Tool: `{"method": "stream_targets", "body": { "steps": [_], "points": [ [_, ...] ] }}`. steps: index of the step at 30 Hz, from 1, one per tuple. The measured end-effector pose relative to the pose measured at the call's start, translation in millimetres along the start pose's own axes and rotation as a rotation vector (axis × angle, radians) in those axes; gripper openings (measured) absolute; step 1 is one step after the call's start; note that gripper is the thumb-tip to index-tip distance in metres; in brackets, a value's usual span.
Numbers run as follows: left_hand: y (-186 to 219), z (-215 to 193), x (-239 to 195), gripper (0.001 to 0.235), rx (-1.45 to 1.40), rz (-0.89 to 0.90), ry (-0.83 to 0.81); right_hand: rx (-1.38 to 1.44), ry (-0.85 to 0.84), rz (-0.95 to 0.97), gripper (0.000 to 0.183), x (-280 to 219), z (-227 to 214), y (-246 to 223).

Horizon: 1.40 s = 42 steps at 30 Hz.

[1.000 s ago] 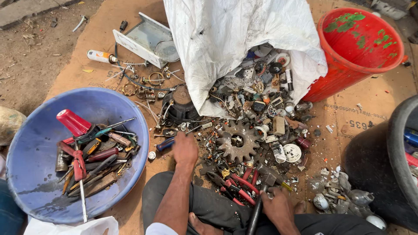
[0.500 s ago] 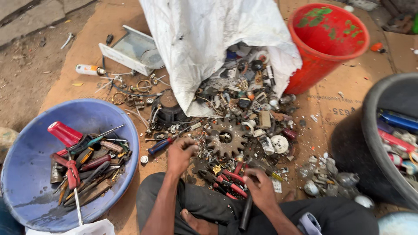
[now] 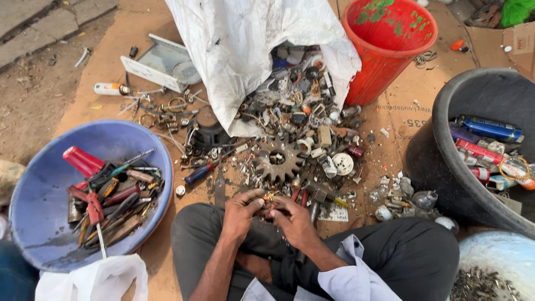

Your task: The person sits on the ground and uses a hammer to break apart small electronic components and scrap metal. They repeatedly strike the items against a metal gear used as an anvil, separating parts and wires. The person handles the debris with their hands, occasionally picking up pieces to inspect or reposition them for further breaking.

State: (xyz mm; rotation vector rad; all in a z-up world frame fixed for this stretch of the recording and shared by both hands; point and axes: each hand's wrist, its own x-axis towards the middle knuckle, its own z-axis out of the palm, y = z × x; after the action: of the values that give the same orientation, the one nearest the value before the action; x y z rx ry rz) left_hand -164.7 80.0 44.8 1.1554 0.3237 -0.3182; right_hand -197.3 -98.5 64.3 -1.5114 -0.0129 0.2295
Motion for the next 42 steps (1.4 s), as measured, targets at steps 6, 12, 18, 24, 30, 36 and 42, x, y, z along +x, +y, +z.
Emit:
{"method": "stream_targets", "body": {
  "steps": [6, 12, 18, 24, 30, 36, 42],
  "points": [
    [-19.8, 11.7, -19.1, 0.022, 0.103, -0.003, -0.145, -0.415, 0.080, -0.136, 0.036, -28.7, -17.3, -18.4],
    [-18.7, 45.4, -35.4, 0.025, 0.256, 0.093, -0.228, -0.464, 0.130, -0.121, 0.025, -50.1, -46.9, -35.8],
    [-1.6, 76.0, -58.3, 0.024, 0.924, 0.571, -0.150, -0.510, 0.201, -0.316, 0.015, -62.8, -63.9, -31.0],
    [17.8, 88.0, -70.9, 0.036, 0.923, 0.547, -0.250, -0.420, 0.445, -0.177, 0.017, -64.0, -56.8, -27.2],
    [-4.5, 83.7, -51.4, 0.018, 0.742, 0.408, 0.038, -0.452, 0.397, -0.294, 0.019, -67.2, -53.3, -8.8],
    [-9.0, 78.1, -41.0, 0.020, 0.259, 0.092, 0.007, -0.134, 0.286, 0.045, 0.026, -57.0, -62.6, -5.7],
    [10.5, 111.4, -63.7, 0.024, 0.453, 0.189, -0.108, 0.050, 0.214, 0.049, 0.040, -63.4, -67.3, -34.1]
  ]
}}
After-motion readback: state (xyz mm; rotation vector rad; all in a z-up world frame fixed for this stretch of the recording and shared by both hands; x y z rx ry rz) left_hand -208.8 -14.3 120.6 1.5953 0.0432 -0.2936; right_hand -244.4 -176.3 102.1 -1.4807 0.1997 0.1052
